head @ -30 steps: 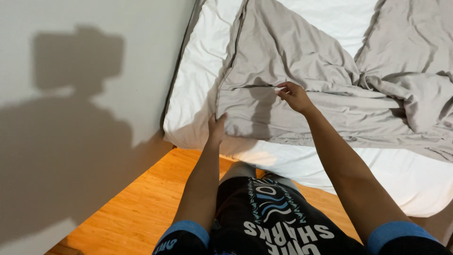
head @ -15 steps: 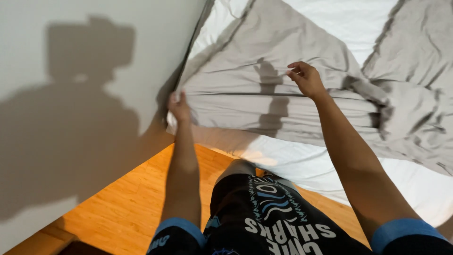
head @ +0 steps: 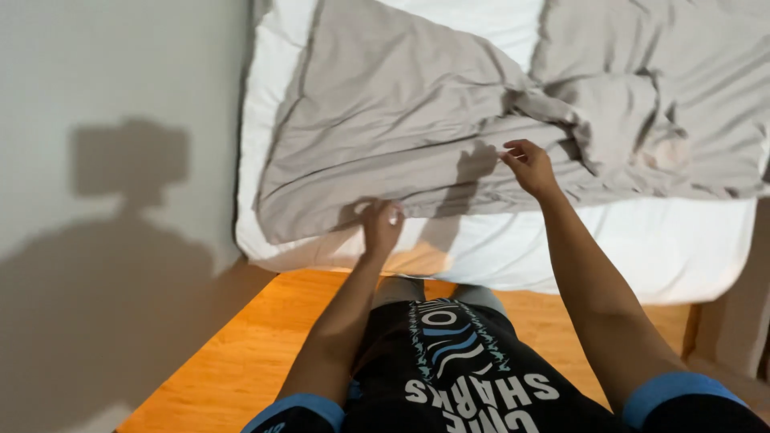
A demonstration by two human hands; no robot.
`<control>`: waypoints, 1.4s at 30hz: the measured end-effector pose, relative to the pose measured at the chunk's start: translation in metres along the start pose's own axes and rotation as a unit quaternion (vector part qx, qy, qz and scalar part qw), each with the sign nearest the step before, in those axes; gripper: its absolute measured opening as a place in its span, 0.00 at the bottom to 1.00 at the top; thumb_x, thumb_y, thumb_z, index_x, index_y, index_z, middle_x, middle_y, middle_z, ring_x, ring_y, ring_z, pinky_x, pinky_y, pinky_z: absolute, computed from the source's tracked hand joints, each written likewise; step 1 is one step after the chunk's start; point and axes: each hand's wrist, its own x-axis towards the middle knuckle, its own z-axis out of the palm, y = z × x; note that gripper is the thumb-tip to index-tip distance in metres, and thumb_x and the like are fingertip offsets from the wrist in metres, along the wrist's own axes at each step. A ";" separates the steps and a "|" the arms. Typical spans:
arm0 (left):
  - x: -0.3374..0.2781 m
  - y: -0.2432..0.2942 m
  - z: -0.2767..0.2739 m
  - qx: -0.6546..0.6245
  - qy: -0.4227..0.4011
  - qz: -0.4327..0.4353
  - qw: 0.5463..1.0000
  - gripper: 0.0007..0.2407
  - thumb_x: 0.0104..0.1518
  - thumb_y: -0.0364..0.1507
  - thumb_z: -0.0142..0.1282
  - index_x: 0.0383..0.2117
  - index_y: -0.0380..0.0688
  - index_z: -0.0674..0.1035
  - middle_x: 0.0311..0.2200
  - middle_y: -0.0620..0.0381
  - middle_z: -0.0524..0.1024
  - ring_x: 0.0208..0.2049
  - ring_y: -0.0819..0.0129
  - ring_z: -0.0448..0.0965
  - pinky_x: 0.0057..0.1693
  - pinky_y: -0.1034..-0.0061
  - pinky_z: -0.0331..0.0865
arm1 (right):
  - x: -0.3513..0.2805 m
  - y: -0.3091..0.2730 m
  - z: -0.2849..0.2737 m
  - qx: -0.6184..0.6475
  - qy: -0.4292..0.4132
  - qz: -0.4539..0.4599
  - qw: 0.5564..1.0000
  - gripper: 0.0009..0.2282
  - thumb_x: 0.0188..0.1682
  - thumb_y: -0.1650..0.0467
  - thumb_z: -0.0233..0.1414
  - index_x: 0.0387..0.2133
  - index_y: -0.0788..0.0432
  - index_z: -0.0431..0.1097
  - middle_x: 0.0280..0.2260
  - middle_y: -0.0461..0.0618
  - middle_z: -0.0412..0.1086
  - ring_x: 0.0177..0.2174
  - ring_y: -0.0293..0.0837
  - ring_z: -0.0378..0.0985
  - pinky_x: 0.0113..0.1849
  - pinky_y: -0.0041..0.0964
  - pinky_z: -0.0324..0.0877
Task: The person folds a light gray sheet on a bed, then retrieves a white cloth from a drawer to wipe the surface. They proceed to spread and smooth the sheet across the mattress, repeatedly lifting and adjusting the fabric to align it.
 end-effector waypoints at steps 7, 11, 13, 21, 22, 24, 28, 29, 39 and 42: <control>-0.005 0.071 0.065 -0.007 -0.079 -0.004 0.997 0.06 0.47 0.31 0.64 0.30 0.61 0.81 0.27 0.70 0.80 0.32 0.68 0.82 0.45 0.71 0.73 | -0.007 0.116 -0.097 -0.013 0.138 0.040 0.990 0.13 0.52 0.65 0.63 0.48 0.55 0.75 0.40 0.60 0.76 0.41 0.60 0.80 0.42 0.51 0.73; 0.004 0.099 0.089 -0.033 -0.076 -0.026 0.996 0.06 0.47 0.27 0.64 0.29 0.56 0.82 0.26 0.64 0.81 0.32 0.64 0.83 0.44 0.70 0.74 | 0.007 0.178 -0.147 -0.023 0.175 0.068 0.982 0.14 0.51 0.63 0.63 0.49 0.49 0.74 0.39 0.51 0.77 0.38 0.50 0.81 0.40 0.43 0.74; 0.002 0.112 0.107 -0.075 -0.090 -0.097 0.988 0.06 0.49 0.25 0.63 0.31 0.51 0.82 0.26 0.59 0.82 0.31 0.62 0.83 0.44 0.69 0.75 | 0.010 0.199 -0.168 0.045 0.213 0.102 0.971 0.15 0.52 0.66 0.62 0.50 0.56 0.71 0.37 0.51 0.77 0.29 0.42 0.82 0.32 0.36 0.77; -0.020 0.162 0.198 -0.151 -0.183 -0.172 0.956 0.06 0.53 0.27 0.61 0.37 0.50 0.83 0.29 0.53 0.83 0.35 0.57 0.84 0.45 0.66 0.77 | 0.098 0.362 -0.134 0.311 0.191 0.273 0.890 0.32 0.52 0.63 0.62 0.63 0.66 0.54 0.43 0.55 0.70 0.31 0.41 0.81 0.31 0.31 0.81; -0.025 0.169 0.202 -0.154 -0.204 -0.193 0.947 0.05 0.54 0.29 0.61 0.36 0.53 0.83 0.28 0.56 0.83 0.34 0.61 0.84 0.45 0.69 0.78 | 0.091 0.361 -0.124 0.228 0.167 0.279 0.918 0.33 0.51 0.61 0.64 0.62 0.65 0.55 0.41 0.57 0.73 0.30 0.48 0.83 0.27 0.46 0.84; -0.018 0.173 0.211 -0.150 -0.204 -0.164 0.953 0.04 0.55 0.28 0.61 0.34 0.50 0.83 0.27 0.53 0.82 0.34 0.58 0.84 0.44 0.68 0.77 | 0.097 0.374 -0.120 0.230 0.175 0.217 0.932 0.20 0.52 0.63 0.63 0.48 0.63 0.64 0.30 0.52 0.71 0.24 0.43 0.76 0.23 0.42 0.73; 0.005 0.195 0.200 -0.136 -0.221 -0.134 0.957 0.05 0.55 0.28 0.61 0.34 0.46 0.81 0.27 0.48 0.81 0.33 0.52 0.83 0.42 0.63 0.77 | 0.090 0.327 -0.141 0.078 0.306 0.022 0.948 0.08 0.52 0.69 0.58 0.32 0.63 0.71 0.21 0.60 0.69 0.22 0.50 0.74 0.24 0.47 0.64; 0.018 0.202 0.198 -0.135 -0.225 -0.130 0.956 0.05 0.55 0.28 0.61 0.34 0.46 0.81 0.27 0.48 0.81 0.33 0.52 0.83 0.42 0.63 0.77 | 0.063 0.291 -0.157 0.081 0.310 0.026 0.947 0.08 0.52 0.69 0.58 0.32 0.63 0.71 0.21 0.60 0.69 0.22 0.50 0.74 0.24 0.47 0.64; 0.193 0.321 0.236 -0.176 -0.372 -0.074 0.908 0.42 0.56 0.37 0.67 0.73 0.69 0.46 0.23 0.61 0.80 0.25 0.72 0.80 0.37 0.75 0.73 | -0.002 0.008 -0.299 0.362 0.292 -0.116 0.877 0.06 0.54 0.78 0.57 0.38 0.54 0.71 0.20 0.37 0.56 0.20 0.27 0.55 0.24 0.23 0.55; 0.215 0.315 0.266 -0.140 -0.434 -0.144 0.878 0.37 0.59 0.36 0.62 0.72 0.72 0.50 0.25 0.56 0.79 0.22 0.71 0.78 0.31 0.75 0.75 | 0.014 0.035 -0.324 0.391 0.332 -0.105 0.852 0.03 0.52 0.77 0.62 0.33 0.57 0.78 0.21 0.39 0.66 0.21 0.28 0.61 0.24 0.23 0.59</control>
